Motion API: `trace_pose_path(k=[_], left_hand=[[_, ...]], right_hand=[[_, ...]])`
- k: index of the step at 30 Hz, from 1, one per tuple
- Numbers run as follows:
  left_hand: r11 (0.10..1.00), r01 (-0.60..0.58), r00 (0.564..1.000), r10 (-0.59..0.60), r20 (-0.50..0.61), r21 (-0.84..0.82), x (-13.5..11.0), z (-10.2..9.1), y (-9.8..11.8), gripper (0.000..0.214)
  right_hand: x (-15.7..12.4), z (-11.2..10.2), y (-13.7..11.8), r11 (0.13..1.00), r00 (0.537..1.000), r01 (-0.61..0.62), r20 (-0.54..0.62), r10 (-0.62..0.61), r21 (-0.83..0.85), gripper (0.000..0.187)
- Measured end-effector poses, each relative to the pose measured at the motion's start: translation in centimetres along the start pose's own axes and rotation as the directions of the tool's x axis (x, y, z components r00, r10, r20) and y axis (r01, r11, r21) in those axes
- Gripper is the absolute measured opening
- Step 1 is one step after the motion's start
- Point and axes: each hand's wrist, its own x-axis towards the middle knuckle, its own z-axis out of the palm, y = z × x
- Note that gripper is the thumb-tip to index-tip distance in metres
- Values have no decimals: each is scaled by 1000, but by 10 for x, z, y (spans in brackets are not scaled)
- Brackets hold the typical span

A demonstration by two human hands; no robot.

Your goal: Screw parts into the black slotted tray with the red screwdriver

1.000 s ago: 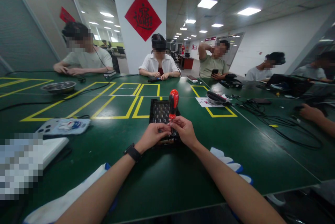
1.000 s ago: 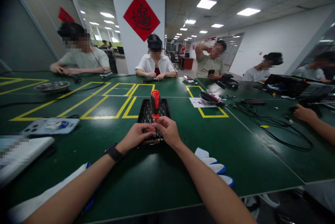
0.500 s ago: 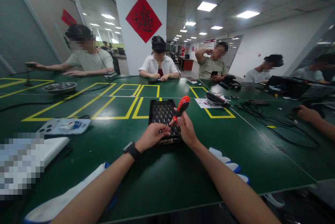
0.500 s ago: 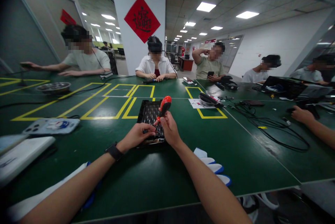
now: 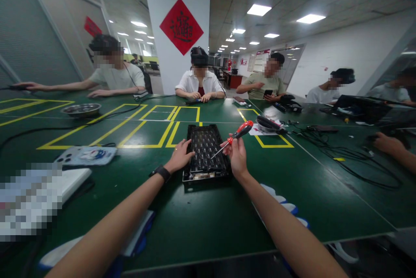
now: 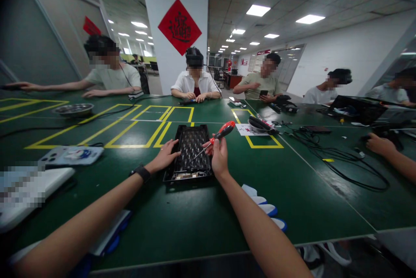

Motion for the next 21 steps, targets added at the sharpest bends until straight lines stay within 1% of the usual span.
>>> trace_pose_path(k=[1, 3, 6, 9, 11, 13, 14, 15, 16, 17, 18, 19, 21], left_hand=[[999, 11, 998, -9, 61, -42, 1, 1, -6, 59], [993, 17, 992, -2, 123, -119, 1, 1, -13, 63], [985, 25, 992, -3, 129, -168, -3, -2, -15, 65], [990, 19, 991, 0, 130, -142, -9, -8, -8, 64], [998, -37, 996, 41, 75, -52, -13, -15, 4, 61], [985, -145, 987, 150, -49, 94, -17, -23, 22, 55], [969, -208, 973, 219, -69, 132, -19, -27, 33, 54], [955, -265, 961, 272, -41, 131, -21, -30, 44, 50], [948, -306, 952, 305, 22, 92, -22, -31, 55, 43], [945, -327, 940, 323, 108, 24, -23, -31, 65, 35], [943, -328, 926, 332, 182, -53, -25, -30, 73, 30], [942, -315, 909, 335, 247, -118, -25, -28, 80, 29], [941, -266, 896, 322, 306, -211, -26, -21, 88, 30]], right_hand=[[0, 0, 2, 1000, 1000, -21, 5, 21, 20, 33], [0, 0, 5, 997, 998, -61, 30, 59, 53, 33], [-2, 1, 6, 993, 992, -94, 87, 88, 76, 33], [-3, 2, 5, 991, 988, -101, 122, 90, 83, 32], [-4, 2, 4, 991, 987, -99, 133, 87, 89, 32], [-4, 3, 2, 992, 985, -96, 149, 83, 87, 32], [-4, 3, 1, 992, 984, -95, 158, 82, 79, 32], [-5, 4, 0, 993, 982, -95, 167, 83, 66, 32], [-5, 4, -1, 994, 981, -95, 174, 85, 51, 32], [-6, 5, -2, 995, 980, -95, 178, 86, 41, 32], [-6, 5, -3, 995, 979, -97, 181, 89, 35, 33], [-7, 6, -4, 994, 979, -101, 182, 92, 36, 33], [-8, 7, -5, 993, 978, -110, 181, 100, 49, 33]])
